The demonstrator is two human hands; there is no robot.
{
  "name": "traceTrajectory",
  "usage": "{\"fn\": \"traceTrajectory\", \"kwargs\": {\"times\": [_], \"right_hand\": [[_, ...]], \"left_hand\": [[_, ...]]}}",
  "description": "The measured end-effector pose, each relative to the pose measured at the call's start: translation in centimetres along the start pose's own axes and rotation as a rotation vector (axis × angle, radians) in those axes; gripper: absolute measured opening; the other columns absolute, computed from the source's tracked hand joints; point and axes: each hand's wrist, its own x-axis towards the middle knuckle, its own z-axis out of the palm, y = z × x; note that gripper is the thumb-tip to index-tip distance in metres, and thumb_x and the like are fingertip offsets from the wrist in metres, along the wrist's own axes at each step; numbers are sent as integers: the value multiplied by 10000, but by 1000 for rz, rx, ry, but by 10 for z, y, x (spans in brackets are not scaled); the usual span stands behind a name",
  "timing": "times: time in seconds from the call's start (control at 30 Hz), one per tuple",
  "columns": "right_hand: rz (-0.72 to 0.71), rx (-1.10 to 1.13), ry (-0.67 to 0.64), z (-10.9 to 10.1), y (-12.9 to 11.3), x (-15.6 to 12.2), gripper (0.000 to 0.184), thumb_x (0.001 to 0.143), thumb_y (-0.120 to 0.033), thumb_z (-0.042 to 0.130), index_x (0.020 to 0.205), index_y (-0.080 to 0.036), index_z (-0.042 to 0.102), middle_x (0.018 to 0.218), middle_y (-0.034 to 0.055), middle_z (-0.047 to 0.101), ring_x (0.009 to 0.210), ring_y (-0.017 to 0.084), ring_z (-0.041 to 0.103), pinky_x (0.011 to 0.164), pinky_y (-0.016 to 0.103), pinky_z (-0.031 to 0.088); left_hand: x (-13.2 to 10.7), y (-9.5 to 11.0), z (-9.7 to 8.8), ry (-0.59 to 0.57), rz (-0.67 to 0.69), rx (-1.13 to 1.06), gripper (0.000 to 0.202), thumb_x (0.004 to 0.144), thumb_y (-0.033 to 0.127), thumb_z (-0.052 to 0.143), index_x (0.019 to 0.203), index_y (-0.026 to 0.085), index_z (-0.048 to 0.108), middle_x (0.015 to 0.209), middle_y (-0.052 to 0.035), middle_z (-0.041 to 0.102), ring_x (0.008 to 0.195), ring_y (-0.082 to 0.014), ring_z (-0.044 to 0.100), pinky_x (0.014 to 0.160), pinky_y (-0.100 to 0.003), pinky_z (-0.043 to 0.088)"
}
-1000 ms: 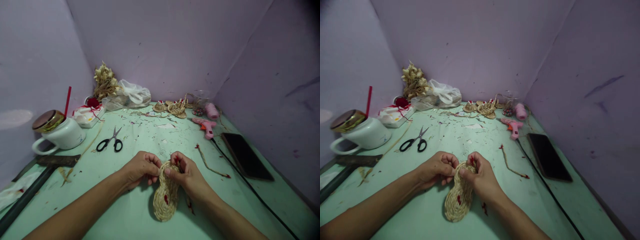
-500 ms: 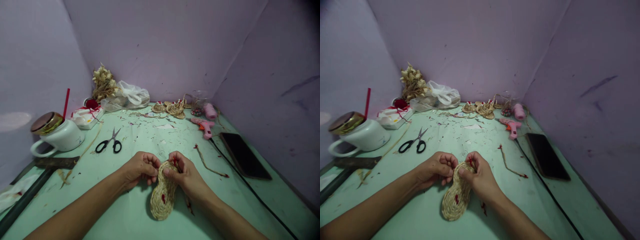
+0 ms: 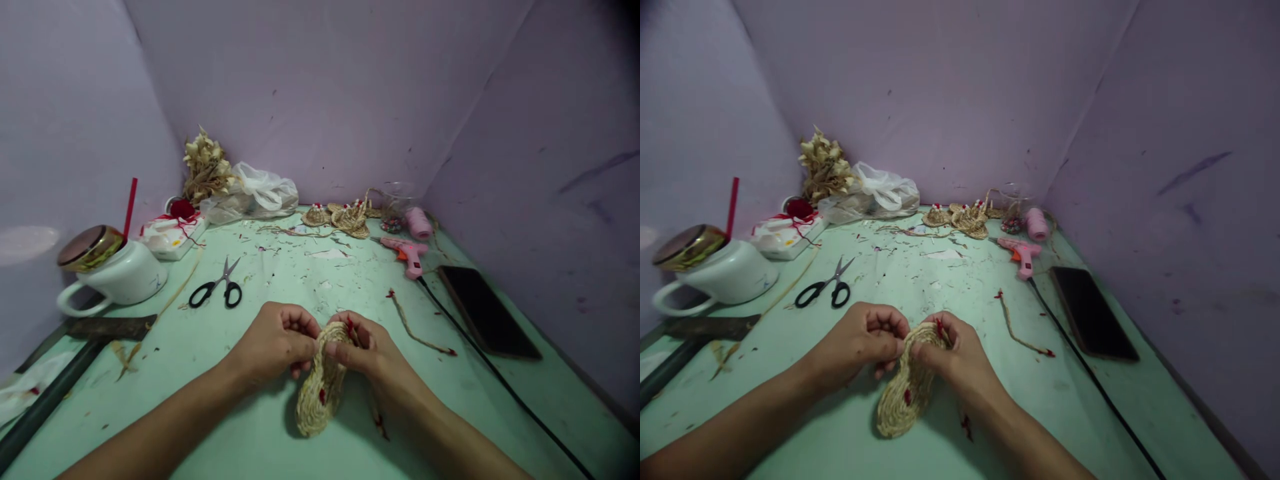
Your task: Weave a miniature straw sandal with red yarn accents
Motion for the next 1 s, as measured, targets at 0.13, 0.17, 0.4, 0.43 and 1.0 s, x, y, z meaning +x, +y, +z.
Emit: {"fn": "traceTrajectory", "kwargs": {"times": [0.13, 0.17, 0.4, 0.43, 1.0], "right_hand": [[-64, -82, -24, 3, -10, -6, 142, 631, -265, 603, 684, -155, 531, 634, 2, 531, 650, 146, 469, 596, 265, 349], [-97, -123, -15, 4, -11, -6, 143, 633, -271, 604, 694, -157, 543, 652, 3, 537, 668, 148, 468, 607, 265, 347], [-92, -91, 13, 9, 0, -2, 204, 651, -277, 606, 813, -163, 557, 680, -1, 537, 616, 123, 456, 570, 246, 344], [-79, -67, 0, 9, 2, -1, 176, 654, -281, 602, 768, -158, 550, 652, -6, 523, 601, 119, 451, 559, 243, 340], [20, -228, 147, 8, 2, 5, 83, 588, -244, 552, 607, -165, 532, 539, -19, 511, 552, 121, 455, 517, 233, 327]], "left_hand": [[-19, 13, 2, 103, 147, 225, 49, 560, 161, 575, 595, 126, 575, 424, 44, 470, 391, -54, 392, 369, -162, 296], [-23, 14, 3, 135, 194, 279, 41, 570, 161, 571, 590, 127, 584, 447, 37, 482, 416, -55, 397, 384, -161, 299], [-13, 10, 1, 139, 45, 263, 37, 596, 149, 536, 627, 138, 554, 367, 76, 412, 328, -42, 350, 332, -144, 255], [-11, 10, 2, 144, -1, 250, 33, 596, 141, 527, 625, 142, 544, 350, 79, 409, 309, -44, 350, 318, -143, 256], [3, -2, 1, -38, -107, -90, 78, 543, 145, 554, 610, 140, 515, 329, 18, 510, 283, -96, 453, 271, -169, 365]]}}
